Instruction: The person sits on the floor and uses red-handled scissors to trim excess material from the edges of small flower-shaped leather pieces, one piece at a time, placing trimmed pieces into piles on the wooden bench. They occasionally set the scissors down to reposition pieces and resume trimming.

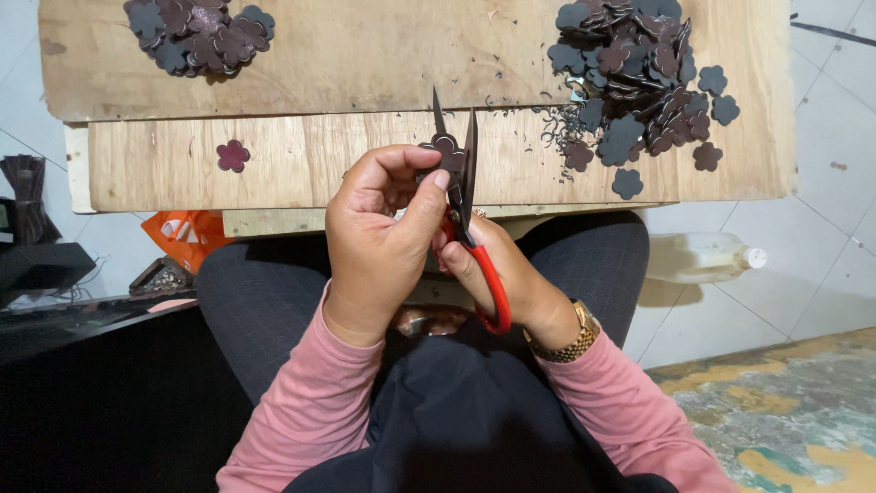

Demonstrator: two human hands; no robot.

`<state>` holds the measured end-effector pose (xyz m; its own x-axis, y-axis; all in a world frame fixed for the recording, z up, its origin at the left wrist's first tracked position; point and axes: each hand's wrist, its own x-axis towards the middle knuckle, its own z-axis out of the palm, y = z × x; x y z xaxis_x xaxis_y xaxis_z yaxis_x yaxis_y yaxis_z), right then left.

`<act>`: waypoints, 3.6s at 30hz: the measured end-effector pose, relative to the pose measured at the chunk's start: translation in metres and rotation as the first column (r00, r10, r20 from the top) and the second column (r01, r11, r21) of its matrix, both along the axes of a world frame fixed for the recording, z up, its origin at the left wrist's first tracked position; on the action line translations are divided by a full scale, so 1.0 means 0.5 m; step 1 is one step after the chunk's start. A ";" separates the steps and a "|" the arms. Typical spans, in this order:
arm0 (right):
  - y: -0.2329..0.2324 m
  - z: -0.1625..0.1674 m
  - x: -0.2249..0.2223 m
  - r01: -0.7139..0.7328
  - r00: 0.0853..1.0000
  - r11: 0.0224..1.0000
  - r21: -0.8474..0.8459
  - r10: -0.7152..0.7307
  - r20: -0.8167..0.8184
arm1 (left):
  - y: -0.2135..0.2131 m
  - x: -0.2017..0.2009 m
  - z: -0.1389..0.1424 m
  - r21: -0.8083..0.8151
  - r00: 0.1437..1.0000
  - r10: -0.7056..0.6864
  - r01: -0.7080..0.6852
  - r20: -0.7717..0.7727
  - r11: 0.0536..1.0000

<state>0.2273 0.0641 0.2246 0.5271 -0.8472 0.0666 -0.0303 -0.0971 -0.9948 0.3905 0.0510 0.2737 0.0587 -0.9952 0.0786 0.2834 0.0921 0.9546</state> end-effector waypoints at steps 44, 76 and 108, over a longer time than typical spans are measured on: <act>-0.020 -0.004 -0.016 -0.066 0.998 0.994 0.090 0.068 -0.012 | -0.023 0.031 -0.014 -0.001 0.999 -0.036 0.036 -0.004 0.999; -0.007 -0.016 -0.032 0.004 1.000 0.998 0.061 -0.005 0.029 | -0.008 -0.008 0.005 0.030 0.983 -0.100 0.096 0.155 0.995; -0.023 0.032 -0.054 -0.276 0.959 0.959 0.060 0.279 -0.055 | -0.009 0.091 0.005 0.257 0.961 -0.251 0.214 0.120 0.942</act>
<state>0.2004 0.0527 0.2407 0.7438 -0.6682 -0.0139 -0.0719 -0.0594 -0.9956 0.4358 0.0463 0.2760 -0.1705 -0.9700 -0.1735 0.1225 -0.1956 0.9730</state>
